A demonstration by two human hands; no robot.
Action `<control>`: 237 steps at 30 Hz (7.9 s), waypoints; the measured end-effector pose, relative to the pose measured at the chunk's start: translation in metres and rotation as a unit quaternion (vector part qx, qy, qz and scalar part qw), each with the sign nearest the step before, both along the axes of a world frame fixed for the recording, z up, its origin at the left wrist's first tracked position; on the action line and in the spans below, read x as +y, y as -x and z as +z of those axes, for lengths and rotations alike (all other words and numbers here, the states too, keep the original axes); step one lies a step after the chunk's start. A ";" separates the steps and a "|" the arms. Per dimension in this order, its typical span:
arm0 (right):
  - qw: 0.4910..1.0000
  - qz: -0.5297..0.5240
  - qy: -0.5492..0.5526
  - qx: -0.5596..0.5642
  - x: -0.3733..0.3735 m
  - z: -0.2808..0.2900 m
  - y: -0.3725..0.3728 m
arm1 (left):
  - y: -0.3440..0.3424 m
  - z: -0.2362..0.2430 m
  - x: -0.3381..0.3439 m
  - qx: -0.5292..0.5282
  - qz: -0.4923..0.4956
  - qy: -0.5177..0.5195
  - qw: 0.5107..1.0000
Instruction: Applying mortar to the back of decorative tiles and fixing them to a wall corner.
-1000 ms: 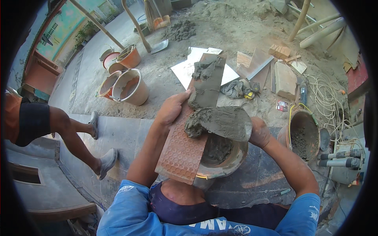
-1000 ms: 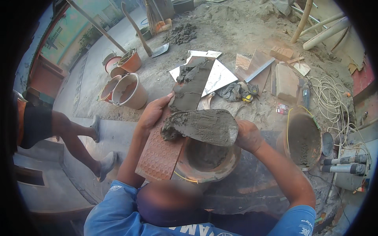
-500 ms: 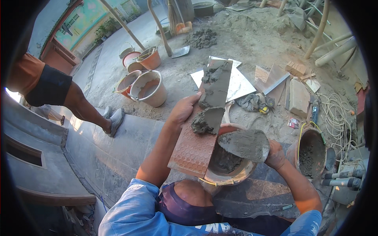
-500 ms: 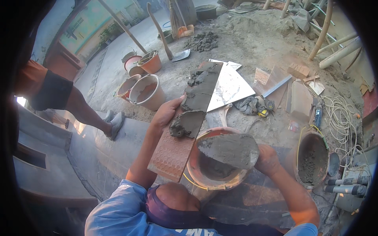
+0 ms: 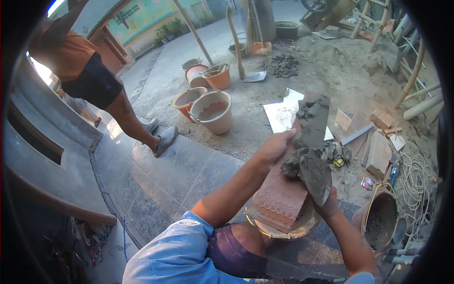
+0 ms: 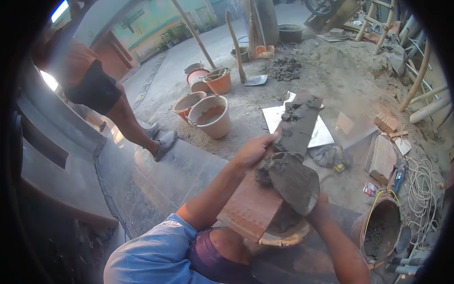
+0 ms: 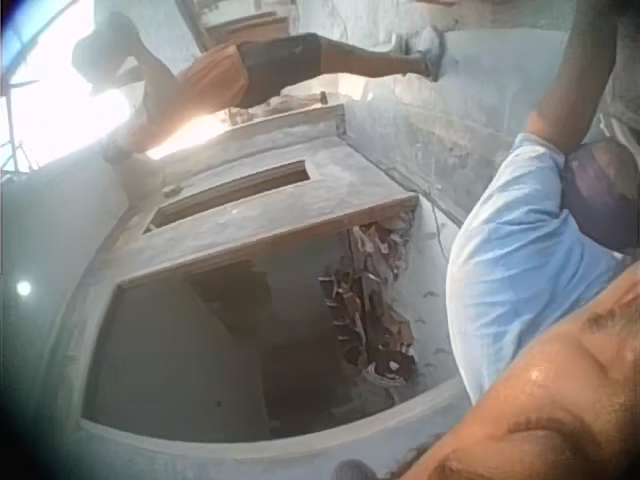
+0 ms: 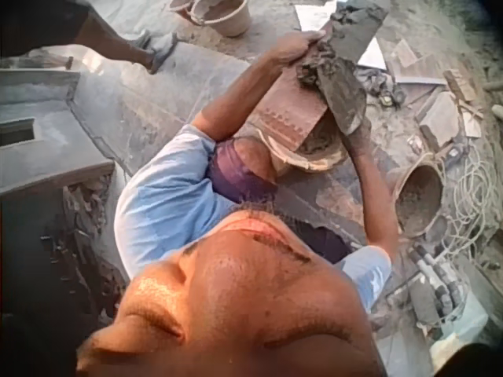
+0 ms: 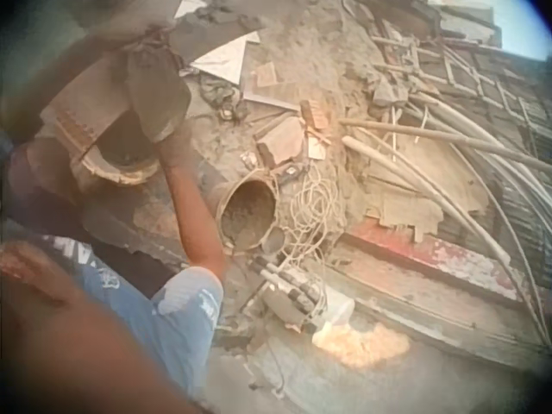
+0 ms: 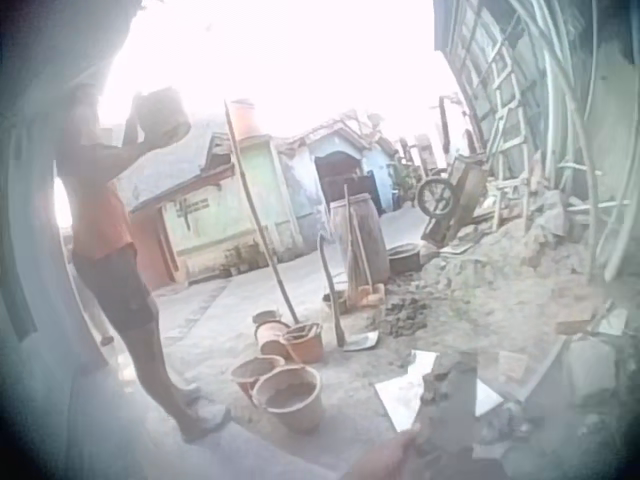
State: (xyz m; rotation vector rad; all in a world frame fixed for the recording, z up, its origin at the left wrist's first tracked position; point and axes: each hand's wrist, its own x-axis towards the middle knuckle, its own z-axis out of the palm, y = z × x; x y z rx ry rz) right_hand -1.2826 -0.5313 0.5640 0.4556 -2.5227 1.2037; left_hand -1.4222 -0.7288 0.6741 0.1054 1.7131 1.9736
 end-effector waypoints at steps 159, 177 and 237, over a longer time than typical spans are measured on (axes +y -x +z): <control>0.522 -0.098 0.316 -0.786 0.144 -0.244 -0.102 | -0.065 -0.334 0.149 0.171 -0.290 0.079 0.938; 0.262 0.059 0.716 -0.644 0.095 -0.291 -0.116 | -0.035 -0.346 0.145 0.150 -0.183 0.046 0.971; 0.905 -0.063 0.338 -0.250 0.057 -0.147 0.027 | 0.129 -0.159 0.017 -0.101 -0.045 -0.175 0.978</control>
